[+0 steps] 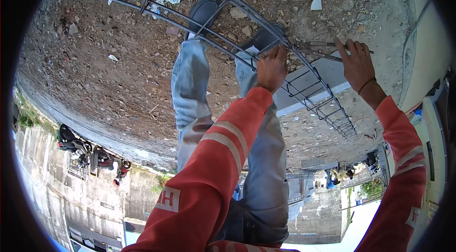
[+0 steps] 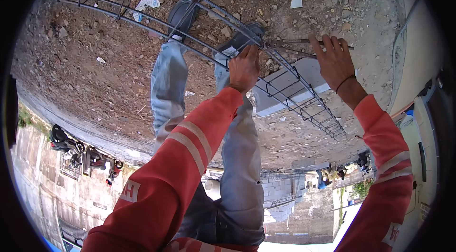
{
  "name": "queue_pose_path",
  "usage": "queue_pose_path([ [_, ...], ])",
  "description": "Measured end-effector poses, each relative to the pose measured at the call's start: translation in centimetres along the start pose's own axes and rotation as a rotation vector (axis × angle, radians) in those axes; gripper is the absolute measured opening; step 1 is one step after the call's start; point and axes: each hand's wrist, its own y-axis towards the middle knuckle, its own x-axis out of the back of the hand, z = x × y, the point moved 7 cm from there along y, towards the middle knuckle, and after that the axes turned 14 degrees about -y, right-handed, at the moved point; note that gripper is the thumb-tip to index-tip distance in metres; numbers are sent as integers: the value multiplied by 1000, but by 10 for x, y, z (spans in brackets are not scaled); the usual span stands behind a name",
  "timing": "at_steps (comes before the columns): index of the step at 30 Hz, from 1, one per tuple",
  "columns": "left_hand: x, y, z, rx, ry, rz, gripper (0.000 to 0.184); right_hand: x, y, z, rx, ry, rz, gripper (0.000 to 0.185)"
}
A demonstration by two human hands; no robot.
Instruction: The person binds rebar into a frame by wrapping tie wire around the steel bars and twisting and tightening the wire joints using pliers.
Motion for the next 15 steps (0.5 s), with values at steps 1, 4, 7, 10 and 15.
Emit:
queue_pose_path([
  [1,0,0,-1,1,-14,9,17,-19,-6,4,-53,136,154,42],
  [4,-1,-1,0,-10,-51,23,13,-50,-13,3,-95,399,446,37],
  [7,1,0,2,-4,-56,28,11,-46,18,-12,-16,510,644,32],
  [10,0,0,0,-1,-55,38,10,-34,27,-21,2,390,521,25],
  [15,4,1,3,-40,-112,24,10,-27,28,-20,-4,278,718,21],
])
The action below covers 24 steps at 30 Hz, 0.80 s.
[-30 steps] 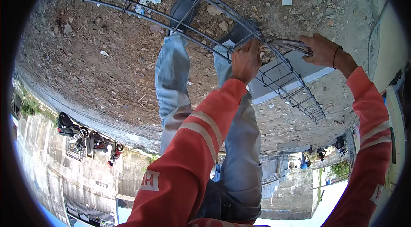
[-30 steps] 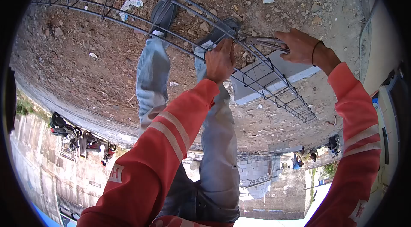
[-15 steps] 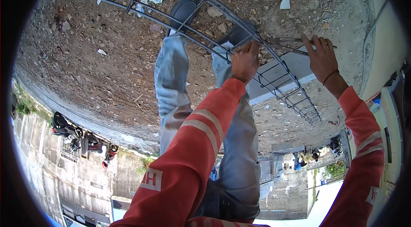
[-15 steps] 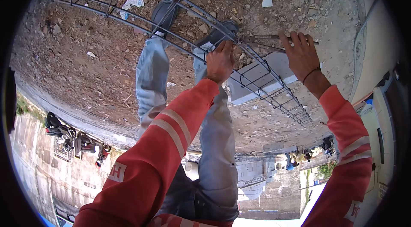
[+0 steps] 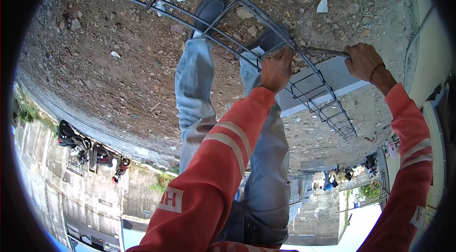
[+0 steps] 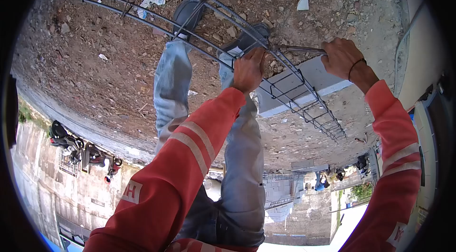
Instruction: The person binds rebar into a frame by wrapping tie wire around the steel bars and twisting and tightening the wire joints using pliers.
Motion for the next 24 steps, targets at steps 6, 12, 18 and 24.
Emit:
queue_pose_path([
  [6,-4,-1,4,45,-25,36,10,-39,-8,16,-14,227,-69,33],
  [12,0,-1,1,71,-48,16,9,-29,5,-2,86,274,24,34],
  [18,2,0,-2,3,-46,1,11,-26,-13,8,60,812,785,23],
  [24,6,4,-7,35,-77,-12,9,-5,-22,8,14,630,481,41],
])
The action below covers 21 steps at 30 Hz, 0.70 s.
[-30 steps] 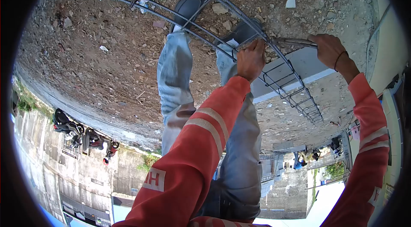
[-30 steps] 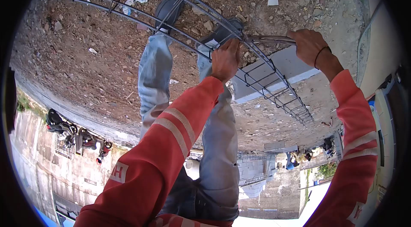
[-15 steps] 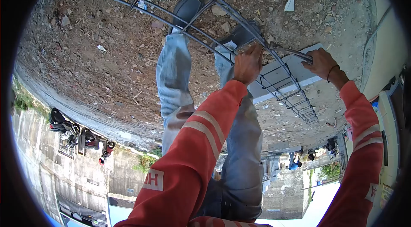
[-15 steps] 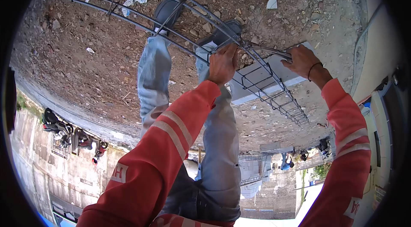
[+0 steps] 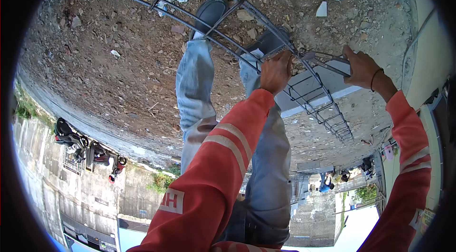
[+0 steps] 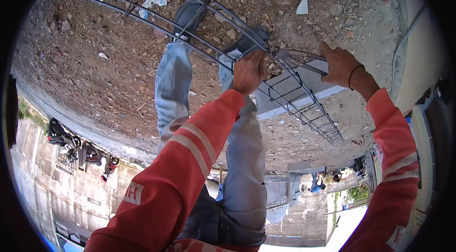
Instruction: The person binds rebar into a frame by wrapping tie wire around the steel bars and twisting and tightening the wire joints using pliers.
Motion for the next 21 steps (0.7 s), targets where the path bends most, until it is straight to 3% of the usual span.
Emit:
queue_pose_path([
  [2,0,0,3,56,-4,20,10,5,-20,16,108,-820,-811,58],
  [5,-1,2,6,58,-19,30,12,-1,-35,22,-7,-924,-1010,60],
  [9,1,2,6,60,-19,50,14,-8,-22,10,-1,-984,-1023,59],
  [11,2,3,5,62,-83,40,15,-15,1,-12,-74,-788,-674,56],
  [15,5,4,2,20,-99,11,15,4,13,-14,-74,-768,-588,47],
  [17,7,6,2,73,-183,38,17,9,14,-11,-66,-728,-448,40],
  [21,10,7,1,158,-225,88,18,21,6,-5,-78,-697,-384,40],
])
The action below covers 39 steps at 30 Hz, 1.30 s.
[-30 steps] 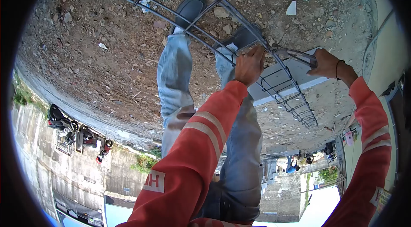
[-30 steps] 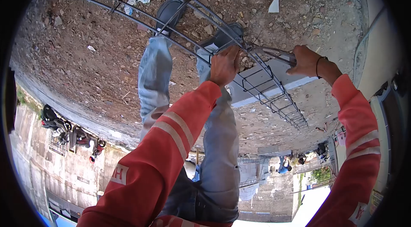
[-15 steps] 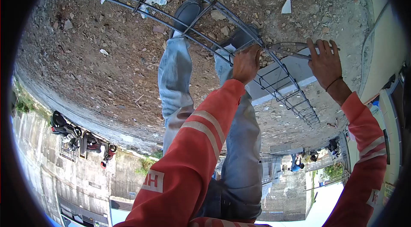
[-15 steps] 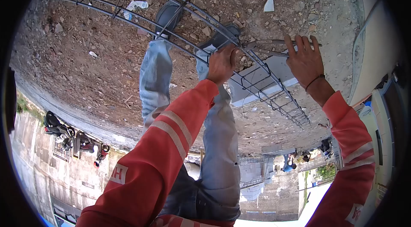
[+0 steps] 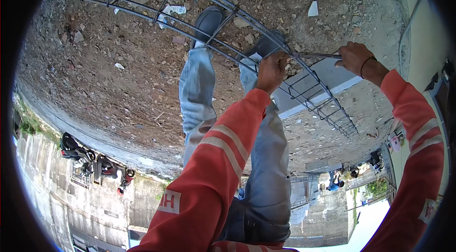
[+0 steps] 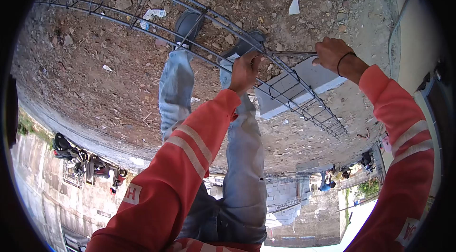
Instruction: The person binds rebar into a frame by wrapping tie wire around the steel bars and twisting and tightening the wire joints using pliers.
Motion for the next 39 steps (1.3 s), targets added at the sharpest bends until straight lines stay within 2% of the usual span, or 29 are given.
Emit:
queue_pose_path([
  [3,3,-3,4,53,-49,-13,19,-1,8,-2,96,77,-7,38],
  [5,5,-4,10,-29,-78,-59,21,-33,-18,15,66,1056,1013,32],
  [6,9,-3,5,-39,-75,-50,21,-31,-21,14,62,1068,1003,32],
  [8,17,-8,9,113,-45,-3,20,-26,-25,19,136,1041,961,29],
  [9,22,-8,10,113,-51,-7,20,-22,-28,22,168,954,862,29],
  [10,24,-11,13,87,-29,4,19,-28,-35,27,162,954,870,29],
  [12,24,-12,17,52,-6,21,19,0,-22,10,98,355,37,41],
  [13,28,-16,12,-15,34,-25,16,30,-42,18,22,55,-121,55],
  [15,34,-21,3,-88,80,-68,15,26,-39,18,18,39,-158,50],
  [17,45,-27,-5,-30,75,-145,13,18,-31,18,18,2,-227,40],
  [20,57,-32,8,26,54,-115,18,26,-28,8,-8,-14,-298,33],
  [21,62,-33,3,20,66,-102,18,11,-30,4,13,442,212,28],
  [22,65,-33,13,239,-230,-67,21,-1,-46,18,47,888,725,24],
  [23,63,-35,20,460,-525,-32,25,-5,-52,23,62,1119,741,19],
  [24,71,-33,12,459,-512,-24,25,-15,-59,23,65,1134,735,19],
  [26,73,-30,-9,556,-690,96,42,-26,-76,36,98,1512,709,22],
  [27,74,-28,-25,560,-675,115,42,-23,-89,47,102,1587,667,25],
  [28,72,-26,-43,553,-746,144,52,-18,-107,62,81,1735,656,27],
  [29,71,-24,-63,546,-817,175,63,-17,-123,81,140,1933,647,30],
  [30,69,-21,-76,545,-798,197,63,-16,-135,102,208,2130,629,33],
  [32,58,-18,-107,473,-928,307,72,-1,-162,148,527,2475,612,41],
  [33,58,-18,-122,474,-904,325,72,9,-170,172,730,2575,534,42],
  [34,54,-18,-145,418,-862,432,72,22,-179,193,944,2658,442,45],
  [35,48,-21,-163,361,-816,541,72,34,-187,212,1085,2754,385,45],
  [36,51,-23,-172,367,-790,562,72,51,-194,228,1230,2847,323,46],
  [38,41,-42,-192,467,-816,876,71,76,-202,255,1365,3021,211,46],
  [39,44,-50,-188,528,-922,825,52,85,-204,265,1364,3108,105,46],
])
